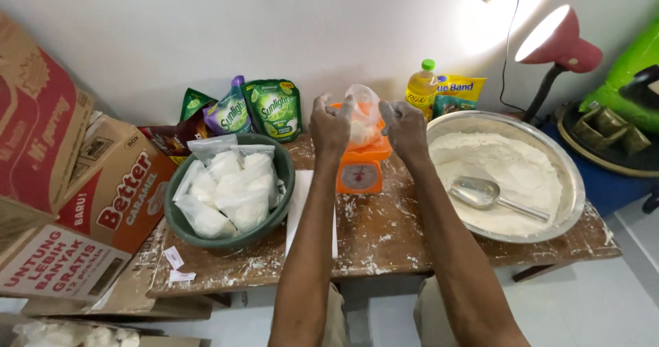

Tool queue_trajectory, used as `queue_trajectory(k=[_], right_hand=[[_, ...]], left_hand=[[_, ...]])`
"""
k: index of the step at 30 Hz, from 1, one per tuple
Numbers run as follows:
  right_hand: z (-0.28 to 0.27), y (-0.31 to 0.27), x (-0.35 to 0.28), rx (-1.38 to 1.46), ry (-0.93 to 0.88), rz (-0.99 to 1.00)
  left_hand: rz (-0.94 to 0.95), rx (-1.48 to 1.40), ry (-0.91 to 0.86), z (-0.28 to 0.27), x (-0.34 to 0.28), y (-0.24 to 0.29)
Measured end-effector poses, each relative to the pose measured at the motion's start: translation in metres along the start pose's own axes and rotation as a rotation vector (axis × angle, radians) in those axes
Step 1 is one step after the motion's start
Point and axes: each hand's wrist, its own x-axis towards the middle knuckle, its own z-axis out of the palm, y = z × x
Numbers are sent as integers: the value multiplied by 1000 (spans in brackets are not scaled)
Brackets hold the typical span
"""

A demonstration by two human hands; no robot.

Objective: Measuring flour by scooping it from a large bowl into a container on a scale and adjusting the amount to reach a target weight.

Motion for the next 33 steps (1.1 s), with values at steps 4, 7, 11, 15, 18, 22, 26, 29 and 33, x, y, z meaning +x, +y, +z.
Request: queue_trajectory(k=[4,7,11,15,18,22,26,29,33], right_hand=[[17,7,20,-113,-78,46],[30,24,32,-157,-84,-3],[30,16,21,-80,-86,-25],[21,-5,8,17,-90,-10],[21,-3,10,51,-102,-21],[19,-7,6,208,-81,-34],[8,-16,2,335,-24,-127],[-3,-25,-4,375,-3,-163],[-25,-35,-14,408,23,-188]], left_hand=[[-22,58,-26,9,5,3],[-25,69,-48,21,15,-6],[23,59,-64,25,15,-12],[167,111,-35,46,38,-54],[157,117,-20,47,37,-55],[136,44,-8,36,25,-33],[227,-77,18,25,8,-8],[289,-165,29,26,4,-3],[368,-247,37,32,-8,9]])
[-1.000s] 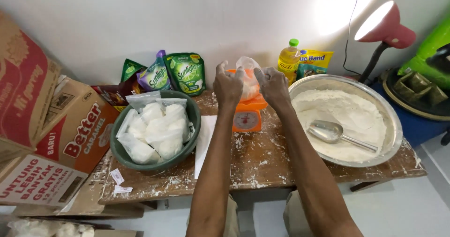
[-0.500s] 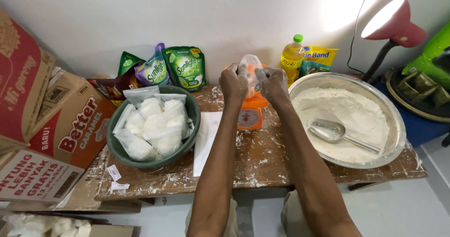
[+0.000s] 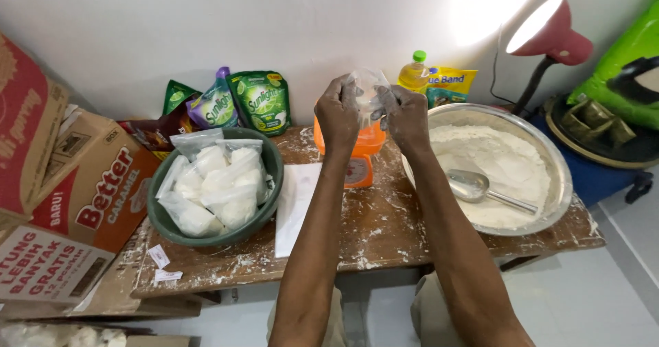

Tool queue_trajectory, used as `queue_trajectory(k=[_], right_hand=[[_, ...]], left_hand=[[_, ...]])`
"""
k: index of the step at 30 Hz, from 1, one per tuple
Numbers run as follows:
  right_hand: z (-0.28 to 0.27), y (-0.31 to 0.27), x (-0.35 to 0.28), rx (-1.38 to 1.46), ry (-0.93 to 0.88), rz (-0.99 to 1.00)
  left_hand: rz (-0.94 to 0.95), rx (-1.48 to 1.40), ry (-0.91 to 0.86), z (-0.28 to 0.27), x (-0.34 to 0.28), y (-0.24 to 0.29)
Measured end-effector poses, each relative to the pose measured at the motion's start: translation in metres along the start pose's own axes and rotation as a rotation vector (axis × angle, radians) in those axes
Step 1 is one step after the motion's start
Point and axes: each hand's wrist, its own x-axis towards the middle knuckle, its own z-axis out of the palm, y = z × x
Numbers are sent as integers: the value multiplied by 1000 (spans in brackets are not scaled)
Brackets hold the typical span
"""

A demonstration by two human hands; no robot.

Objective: Measuring flour by scooping it from a large bowl into a container on a scale and adjusting the amount to reach a target weight.

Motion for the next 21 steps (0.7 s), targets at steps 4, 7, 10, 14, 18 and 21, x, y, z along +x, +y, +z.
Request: queue_trajectory(k=[4,7,10,14,18,21], right_hand=[[-23,8,2,4,8,-56],[-41,-5,-5,18,29,-30],[-57,-13,-10,45,51,-40],[-84,-13,-14,15,67,-23],[-112,-13,-20,-95,49,-15],[-136,16,-20,-204,31,-13]], left_hand=[[7,-49,-26,11,-9,11],[11,-67,-47,23,-16,22],[-10,-86,-72,39,-18,22],[-81,-70,-113,62,-29,18],[-118,-46,-206,88,-37,-8],[-126,17,-275,99,-51,-14]])
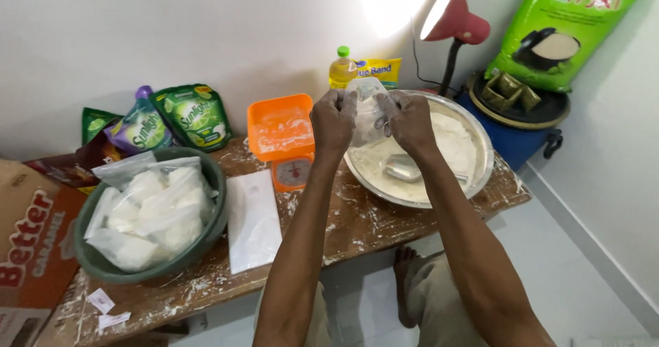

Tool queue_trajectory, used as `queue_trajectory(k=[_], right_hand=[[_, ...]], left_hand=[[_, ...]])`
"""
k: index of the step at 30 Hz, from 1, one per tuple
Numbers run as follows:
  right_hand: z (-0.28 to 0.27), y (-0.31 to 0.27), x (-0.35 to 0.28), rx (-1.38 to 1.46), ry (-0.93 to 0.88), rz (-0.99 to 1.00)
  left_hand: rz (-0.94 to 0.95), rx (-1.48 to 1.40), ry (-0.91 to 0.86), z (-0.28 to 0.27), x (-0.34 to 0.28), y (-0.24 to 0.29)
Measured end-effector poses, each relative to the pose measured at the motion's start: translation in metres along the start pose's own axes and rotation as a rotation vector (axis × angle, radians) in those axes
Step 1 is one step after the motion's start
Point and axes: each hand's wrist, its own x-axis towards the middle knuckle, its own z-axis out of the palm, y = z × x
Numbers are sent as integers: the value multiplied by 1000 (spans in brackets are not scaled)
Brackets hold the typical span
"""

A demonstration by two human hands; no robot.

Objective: Measuring flour by scooping it from a large bowl into a container on a scale and adjusting the amount to reach a target weight.

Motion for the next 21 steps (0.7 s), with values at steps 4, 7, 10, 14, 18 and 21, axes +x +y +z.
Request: queue_trajectory(k=[4,7,10,14,18,21], right_hand=[[-18,-6,-14,56,27,50],[-31,4,-20,-30,-6,73],[-40,22,-23,-81,-25,104],[-55,42,-25,-142,-66,199],[-68,60,-28,-213,-130,305],[-77,102,-26,-200,-170,351]], left_hand=[[-19,65,-52,13,-10,12],[-64,57,-112,26,-19,18],[-105,145,-165,38,-24,12],[-105,188,-225,56,-30,-9],[-191,173,-231,68,-37,-13],[-167,118,-226,74,-47,-15]])
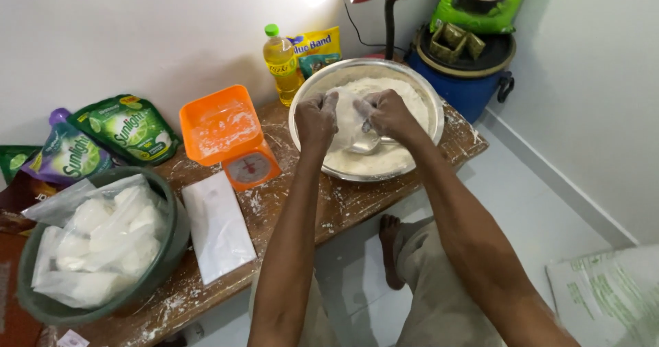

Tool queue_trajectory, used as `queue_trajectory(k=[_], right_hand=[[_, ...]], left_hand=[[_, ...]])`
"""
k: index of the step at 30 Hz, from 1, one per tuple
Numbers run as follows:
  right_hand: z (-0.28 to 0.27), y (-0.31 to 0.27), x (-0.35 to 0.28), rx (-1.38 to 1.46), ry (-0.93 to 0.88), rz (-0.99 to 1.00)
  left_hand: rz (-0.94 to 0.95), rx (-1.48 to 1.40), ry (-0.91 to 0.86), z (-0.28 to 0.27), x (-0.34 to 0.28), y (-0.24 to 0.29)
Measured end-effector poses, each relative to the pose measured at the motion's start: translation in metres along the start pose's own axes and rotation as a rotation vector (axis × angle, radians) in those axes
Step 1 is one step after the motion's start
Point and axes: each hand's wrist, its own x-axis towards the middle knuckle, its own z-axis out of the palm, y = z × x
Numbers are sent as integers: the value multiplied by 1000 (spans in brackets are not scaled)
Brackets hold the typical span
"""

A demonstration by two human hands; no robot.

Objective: Measuring flour by scooping it from a large bowl into a container on a scale and adjusting the amount to reach a target weight.

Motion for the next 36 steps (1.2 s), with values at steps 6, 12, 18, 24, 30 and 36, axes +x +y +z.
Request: queue_trajectory(k=[6,12,18,24,30,36], right_hand=[[-20,24,-1,-590,68,137],[7,74,-2,-1044,-73,73],[11,69,-6,-1056,-121,11],[16,61,-16,-1112,-134,-67],[16,77,-7,-1082,-139,-53],[-7,40,-40,-958,-107,114]], left_hand=[[51,23,30,6,7,-14],[9,63,-2,1,3,-14],[-54,75,-50,4,8,-28],[-74,45,-51,2,11,-34],[-58,15,-32,-4,6,-22],[-68,-85,-6,4,3,-25]])
